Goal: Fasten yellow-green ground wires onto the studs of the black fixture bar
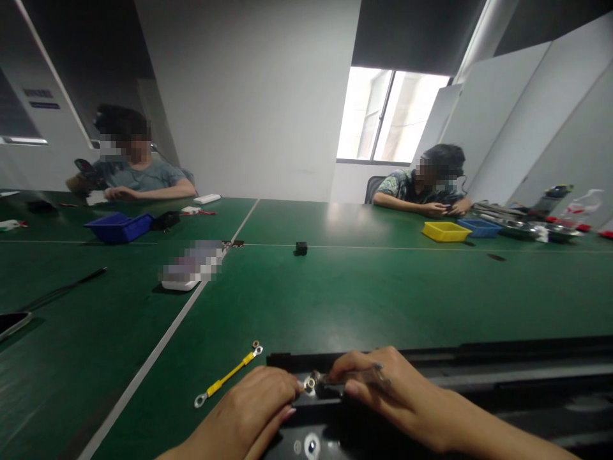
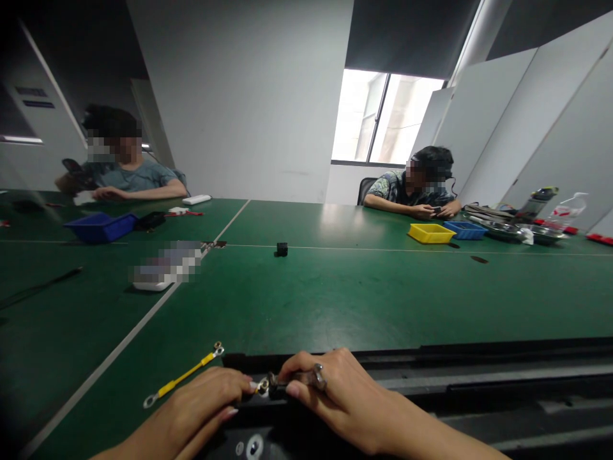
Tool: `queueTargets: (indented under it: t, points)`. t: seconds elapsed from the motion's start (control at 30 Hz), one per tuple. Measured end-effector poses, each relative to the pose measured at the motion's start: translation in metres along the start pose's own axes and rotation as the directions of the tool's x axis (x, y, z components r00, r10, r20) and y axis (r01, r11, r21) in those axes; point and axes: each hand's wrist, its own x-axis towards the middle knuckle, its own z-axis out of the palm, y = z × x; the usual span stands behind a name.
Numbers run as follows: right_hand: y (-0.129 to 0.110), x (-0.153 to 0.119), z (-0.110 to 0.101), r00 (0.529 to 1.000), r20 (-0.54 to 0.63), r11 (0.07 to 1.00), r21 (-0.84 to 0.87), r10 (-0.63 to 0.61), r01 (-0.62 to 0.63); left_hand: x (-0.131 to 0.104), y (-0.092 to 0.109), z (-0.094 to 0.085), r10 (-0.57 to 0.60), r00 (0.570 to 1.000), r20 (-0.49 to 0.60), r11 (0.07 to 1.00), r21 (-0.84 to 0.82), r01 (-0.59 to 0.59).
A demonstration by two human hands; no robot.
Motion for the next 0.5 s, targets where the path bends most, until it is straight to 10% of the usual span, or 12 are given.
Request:
queueTargets:
  t: [0.5]
  points:
    - [-0.004, 0.0023, -0.0044, 0.999, 0.019, 0.999, 0.026, 0.038, -0.039, 0.0027, 0.0028, -0.0023, -0.002, 1.0, 0.002, 1.0, -0.021, 0.002]
